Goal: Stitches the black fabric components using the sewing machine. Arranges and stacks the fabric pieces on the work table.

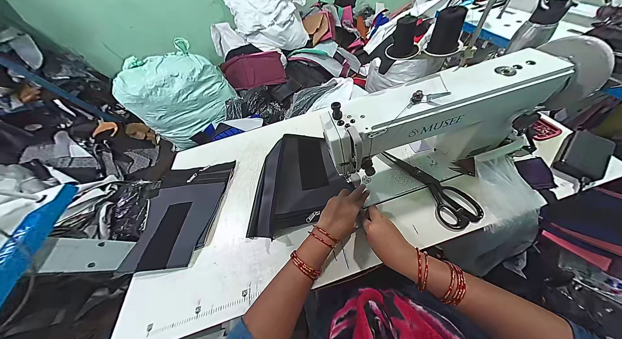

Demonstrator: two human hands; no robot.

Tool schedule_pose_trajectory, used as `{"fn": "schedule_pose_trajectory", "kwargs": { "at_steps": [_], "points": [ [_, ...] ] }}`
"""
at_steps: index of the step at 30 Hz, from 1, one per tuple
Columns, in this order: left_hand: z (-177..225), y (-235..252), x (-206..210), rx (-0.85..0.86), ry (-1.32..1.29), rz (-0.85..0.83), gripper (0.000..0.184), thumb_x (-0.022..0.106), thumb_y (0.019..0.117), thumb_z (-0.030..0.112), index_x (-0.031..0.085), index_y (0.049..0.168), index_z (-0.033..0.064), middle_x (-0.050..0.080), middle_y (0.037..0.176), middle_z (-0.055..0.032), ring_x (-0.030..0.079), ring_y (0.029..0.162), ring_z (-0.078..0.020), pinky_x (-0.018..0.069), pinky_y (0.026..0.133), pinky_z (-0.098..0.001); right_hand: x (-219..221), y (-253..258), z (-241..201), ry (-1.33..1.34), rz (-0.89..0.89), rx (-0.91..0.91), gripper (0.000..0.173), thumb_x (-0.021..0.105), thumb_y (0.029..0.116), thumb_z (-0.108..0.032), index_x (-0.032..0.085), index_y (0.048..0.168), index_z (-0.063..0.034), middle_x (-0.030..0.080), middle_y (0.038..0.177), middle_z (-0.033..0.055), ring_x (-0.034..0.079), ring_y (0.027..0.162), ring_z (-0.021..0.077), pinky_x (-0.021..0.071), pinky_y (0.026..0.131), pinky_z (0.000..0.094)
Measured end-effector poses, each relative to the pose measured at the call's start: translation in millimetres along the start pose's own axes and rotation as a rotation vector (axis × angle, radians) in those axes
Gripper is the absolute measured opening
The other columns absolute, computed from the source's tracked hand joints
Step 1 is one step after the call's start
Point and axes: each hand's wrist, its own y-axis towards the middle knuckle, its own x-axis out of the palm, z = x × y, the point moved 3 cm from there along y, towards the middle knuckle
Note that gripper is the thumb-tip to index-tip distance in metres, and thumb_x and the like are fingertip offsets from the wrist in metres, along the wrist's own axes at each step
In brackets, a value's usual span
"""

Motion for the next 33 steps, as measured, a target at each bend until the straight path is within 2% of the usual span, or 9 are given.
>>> {"fn": "schedule_pose_trajectory", "kwargs": {
  "at_steps": [1, 3, 8, 13, 16, 22, 27, 29, 33],
  "points": [
    [3, 4, 1, -0.011, 0.046, -0.076, 0.051, 0.053, 0.0954, -0.005, 0.055, 0.146, 0.0016, 0.048, 0.157, -0.0126, 0.058, 0.128, -0.0414, 0.053, 0.095, -0.0515, -1, 0, 0, -0.005, -0.024, 0.006, 0.029, 0.046, 0.0976, 0.01, 0.064, 0.12, 0.0145, 0.051, 0.137, 0.0358, 0.064, 0.114, 0.0416, 0.0555, 0.093, 0.0424],
    [0, 4, 6, 0.011, 0.077, -0.022, 0.042, 0.051, 0.0975, -0.002, 0.061, 0.138, -0.0029, 0.058, 0.147, -0.0162, 0.061, 0.123, -0.042, 0.0544, 0.093, -0.0505, -2, 0, 0, -0.017, -0.016, -0.003, 0.029, 0.046, 0.098, 0.009, 0.064, 0.119, 0.0149, 0.052, 0.135, 0.0361, 0.066, 0.111, 0.0421, 0.0565, 0.09, 0.0427],
    [-18, -13, 23, 0.179, -0.015, 0.385, 0.042, 0.061, 0.0799, -0.011, 0.074, 0.119, -0.0031, 0.071, 0.129, -0.0147, 0.071, 0.104, -0.0375, 0.0588, 0.083, -0.0451, 3, 0, 1, -0.05, 0.053, -0.028, 0.029, 0.048, 0.0972, 0.009, 0.065, 0.119, 0.014, 0.057, 0.126, 0.033, 0.068, 0.103, 0.0387, 0.058, 0.084, 0.0401],
    [-24, -21, 30, 0.233, -0.046, 0.476, 0.041, 0.06, 0.0777, -0.009, 0.074, 0.116, -0.0043, 0.073, 0.124, -0.0161, 0.071, 0.11, -0.0357, 0.0572, 0.093, -0.0426, 8, 1, 3, -0.072, 0.179, -0.076, 0.03, 0.051, 0.0958, 0.01, 0.065, 0.122, 0.0136, 0.061, 0.118, 0.0305, 0.07, 0.094, 0.0358, 0.0593, 0.077, 0.038],
    [-26, -27, 38, 0.22, -0.035, 0.522, 0.042, 0.056, 0.0795, -0.002, 0.074, 0.118, -0.0023, 0.072, 0.128, -0.014, 0.069, 0.116, -0.0364, 0.0554, 0.097, -0.0464, 9, 0, 3, -0.077, 0.226, -0.082, 0.031, 0.053, 0.0945, 0.01, 0.066, 0.123, 0.0129, 0.062, 0.114, 0.0293, 0.071, 0.088, 0.0348, 0.0597, 0.073, 0.0373],
    [-28, -28, 44, 0.223, -0.064, 0.547, 0.045, 0.055, 0.0799, -0.003, 0.072, 0.122, -0.0037, 0.07, 0.132, -0.0153, 0.065, 0.124, -0.0344, 0.0507, 0.107, -0.0422, 9, 2, 2, -0.095, 0.225, -0.066, 0.034, 0.053, 0.0951, 0.01, 0.065, 0.126, 0.0116, 0.063, 0.113, 0.028, 0.071, 0.087, 0.0327, 0.0595, 0.072, 0.0356],
    [-33, -23, 36, 0.159, -0.151, 0.451, 0.048, 0.057, 0.0804, -0.007, 0.07, 0.126, -0.0041, 0.066, 0.137, -0.016, 0.06, 0.131, -0.0367, 0.0475, 0.111, -0.0441, 7, 15, 4, -0.096, 0.227, -0.073, 0.033, 0.053, 0.0951, 0.009, 0.065, 0.126, 0.0122, 0.062, 0.112, 0.0283, 0.07, 0.087, 0.0338, 0.0596, 0.073, 0.0368],
    [-38, -19, 33, 0.181, -0.163, 0.461, 0.046, 0.056, 0.0812, -0.007, 0.07, 0.125, -0.0047, 0.067, 0.135, -0.0176, 0.062, 0.128, -0.0373, 0.0481, 0.11, -0.044, 5, 20, 4, -0.088, 0.215, -0.072, 0.032, 0.052, 0.0962, 0.008, 0.064, 0.126, 0.0125, 0.062, 0.113, 0.0288, 0.07, 0.088, 0.0345, 0.0593, 0.075, 0.0376],
    [-46, -9, 30, 0.18, -0.154, 0.502, 0.043, 0.055, 0.0822, -0.009, 0.072, 0.121, -0.0044, 0.07, 0.127, -0.0205, 0.065, 0.123, -0.0382, 0.0523, 0.105, -0.044, 4, 32, 9, -0.052, 0.319, -0.109, 0.027, 0.055, 0.0952, 0.008, 0.068, 0.118, 0.0121, 0.063, 0.106, 0.0282, 0.07, 0.084, 0.0348, 0.0597, 0.072, 0.0387]
  ]
}}
